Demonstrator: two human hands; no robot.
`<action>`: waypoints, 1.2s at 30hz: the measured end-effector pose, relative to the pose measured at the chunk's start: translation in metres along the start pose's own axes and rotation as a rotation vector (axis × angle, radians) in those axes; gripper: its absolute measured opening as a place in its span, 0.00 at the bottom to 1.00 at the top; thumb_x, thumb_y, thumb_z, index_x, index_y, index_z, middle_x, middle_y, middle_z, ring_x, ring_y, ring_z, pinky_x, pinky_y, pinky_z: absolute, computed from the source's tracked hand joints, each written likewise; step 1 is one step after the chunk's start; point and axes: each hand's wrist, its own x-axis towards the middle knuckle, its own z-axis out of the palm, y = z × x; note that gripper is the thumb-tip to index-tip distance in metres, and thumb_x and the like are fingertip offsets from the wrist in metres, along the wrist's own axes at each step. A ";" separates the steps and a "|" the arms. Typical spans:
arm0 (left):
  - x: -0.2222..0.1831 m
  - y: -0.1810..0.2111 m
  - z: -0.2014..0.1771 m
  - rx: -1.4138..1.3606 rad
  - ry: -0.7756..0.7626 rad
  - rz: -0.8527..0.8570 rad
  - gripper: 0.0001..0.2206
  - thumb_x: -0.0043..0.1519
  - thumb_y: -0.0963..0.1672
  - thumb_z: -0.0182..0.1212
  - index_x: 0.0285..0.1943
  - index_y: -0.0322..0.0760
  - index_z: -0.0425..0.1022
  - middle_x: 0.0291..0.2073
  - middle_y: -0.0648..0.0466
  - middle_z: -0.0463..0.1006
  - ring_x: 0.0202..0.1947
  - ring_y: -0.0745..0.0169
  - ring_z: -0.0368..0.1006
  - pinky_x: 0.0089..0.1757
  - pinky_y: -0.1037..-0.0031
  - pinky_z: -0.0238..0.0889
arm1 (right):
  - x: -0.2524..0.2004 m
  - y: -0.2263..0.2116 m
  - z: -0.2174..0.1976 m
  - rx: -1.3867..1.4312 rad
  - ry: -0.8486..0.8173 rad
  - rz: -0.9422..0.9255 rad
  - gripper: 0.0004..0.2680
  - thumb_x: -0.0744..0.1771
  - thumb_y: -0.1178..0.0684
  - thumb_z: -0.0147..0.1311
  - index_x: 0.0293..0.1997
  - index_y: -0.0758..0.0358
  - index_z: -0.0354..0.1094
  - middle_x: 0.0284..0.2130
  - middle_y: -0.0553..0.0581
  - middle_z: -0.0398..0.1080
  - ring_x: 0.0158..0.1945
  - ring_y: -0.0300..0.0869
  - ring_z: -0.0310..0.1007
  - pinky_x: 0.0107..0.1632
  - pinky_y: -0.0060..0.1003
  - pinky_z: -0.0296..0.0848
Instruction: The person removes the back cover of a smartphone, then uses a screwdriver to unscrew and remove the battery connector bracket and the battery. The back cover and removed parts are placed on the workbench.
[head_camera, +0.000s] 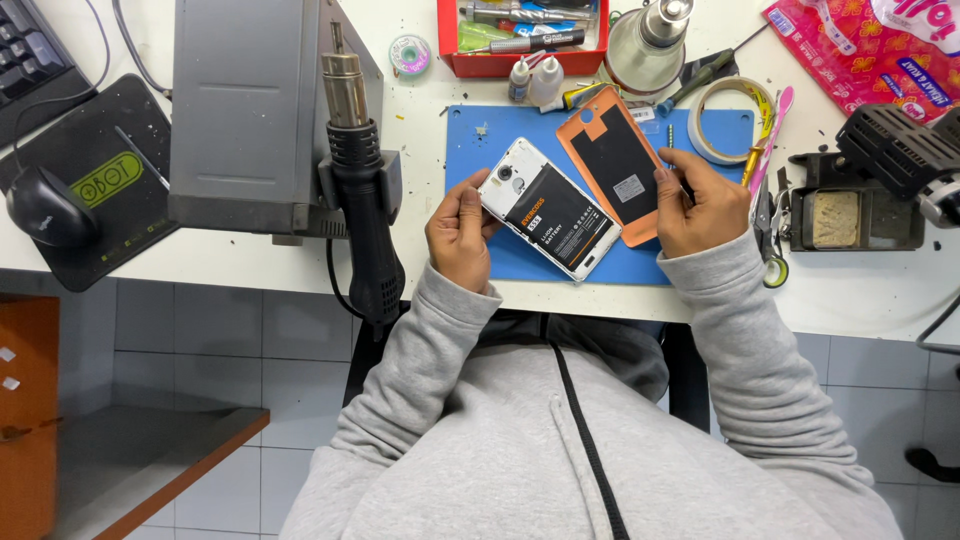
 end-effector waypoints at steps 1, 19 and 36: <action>0.001 0.000 0.000 0.000 -0.001 0.001 0.15 0.80 0.43 0.55 0.66 0.24 0.81 0.48 0.35 0.88 0.50 0.44 0.87 0.46 0.58 0.89 | 0.001 0.001 0.000 0.000 0.001 -0.001 0.07 0.78 0.60 0.61 0.60 0.71 0.84 0.30 0.66 0.79 0.32 0.59 0.81 0.35 0.45 0.77; 0.001 0.010 0.005 0.038 0.025 0.030 0.13 0.78 0.42 0.60 0.64 0.23 0.81 0.40 0.38 0.88 0.43 0.52 0.88 0.42 0.62 0.89 | -0.001 0.008 0.003 -0.073 -0.027 -0.022 0.07 0.77 0.60 0.62 0.61 0.71 0.84 0.34 0.65 0.82 0.37 0.60 0.84 0.38 0.46 0.80; -0.007 0.012 0.002 -0.060 0.122 0.031 0.14 0.77 0.41 0.61 0.67 0.22 0.78 0.48 0.31 0.87 0.49 0.40 0.88 0.45 0.54 0.89 | -0.014 0.030 0.019 -0.269 -0.045 -0.134 0.16 0.72 0.44 0.72 0.63 0.65 0.83 0.41 0.54 0.76 0.41 0.49 0.80 0.50 0.42 0.79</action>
